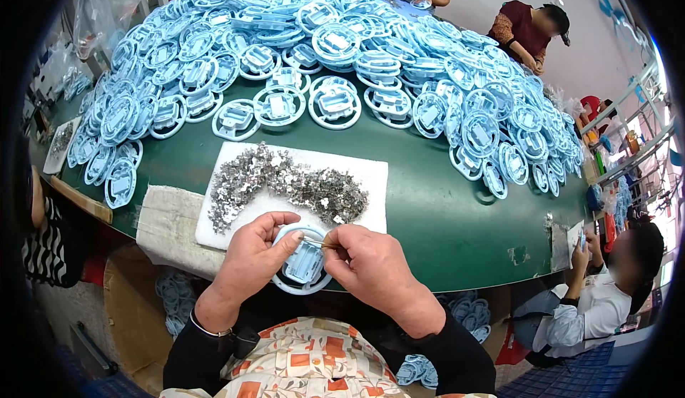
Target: The person inserts small metal pins into light blue plastic rings using a wooden stick. They pick up a ring, place a pin into a slot, and use the stick to push it into place. The person repeats this process for multiple rings, placing the finished items on a pile on the table.
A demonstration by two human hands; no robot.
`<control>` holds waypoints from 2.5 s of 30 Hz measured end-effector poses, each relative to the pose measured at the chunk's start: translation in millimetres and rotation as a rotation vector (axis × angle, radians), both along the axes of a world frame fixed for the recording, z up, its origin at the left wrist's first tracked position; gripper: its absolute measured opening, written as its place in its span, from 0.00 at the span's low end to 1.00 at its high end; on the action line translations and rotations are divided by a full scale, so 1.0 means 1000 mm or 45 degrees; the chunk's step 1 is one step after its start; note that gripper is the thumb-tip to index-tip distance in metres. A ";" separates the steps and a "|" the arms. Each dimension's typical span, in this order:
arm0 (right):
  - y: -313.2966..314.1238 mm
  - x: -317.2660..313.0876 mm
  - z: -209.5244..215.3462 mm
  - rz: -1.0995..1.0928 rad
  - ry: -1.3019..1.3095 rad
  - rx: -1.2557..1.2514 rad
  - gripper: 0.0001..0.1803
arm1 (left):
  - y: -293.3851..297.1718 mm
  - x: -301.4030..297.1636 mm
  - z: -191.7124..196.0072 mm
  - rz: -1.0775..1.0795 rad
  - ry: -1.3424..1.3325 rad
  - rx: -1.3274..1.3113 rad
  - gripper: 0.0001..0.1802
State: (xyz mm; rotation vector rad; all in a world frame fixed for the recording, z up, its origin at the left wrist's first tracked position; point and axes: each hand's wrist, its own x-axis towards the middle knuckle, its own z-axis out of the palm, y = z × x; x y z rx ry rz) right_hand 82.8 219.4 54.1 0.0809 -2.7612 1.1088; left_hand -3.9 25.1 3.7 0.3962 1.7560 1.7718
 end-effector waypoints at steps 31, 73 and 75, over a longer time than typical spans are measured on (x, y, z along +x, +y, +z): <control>-0.011 0.003 -0.004 -0.293 -0.131 -0.486 0.13 | -0.016 0.001 0.011 0.014 -0.252 0.278 0.22; 0.008 0.003 0.003 -0.016 -0.418 -0.722 0.18 | -0.044 0.029 -0.001 -0.344 -0.871 0.649 0.31; 0.001 -0.007 0.008 0.001 -0.343 -0.522 0.15 | -0.053 0.028 -0.009 -0.359 -0.779 0.635 0.30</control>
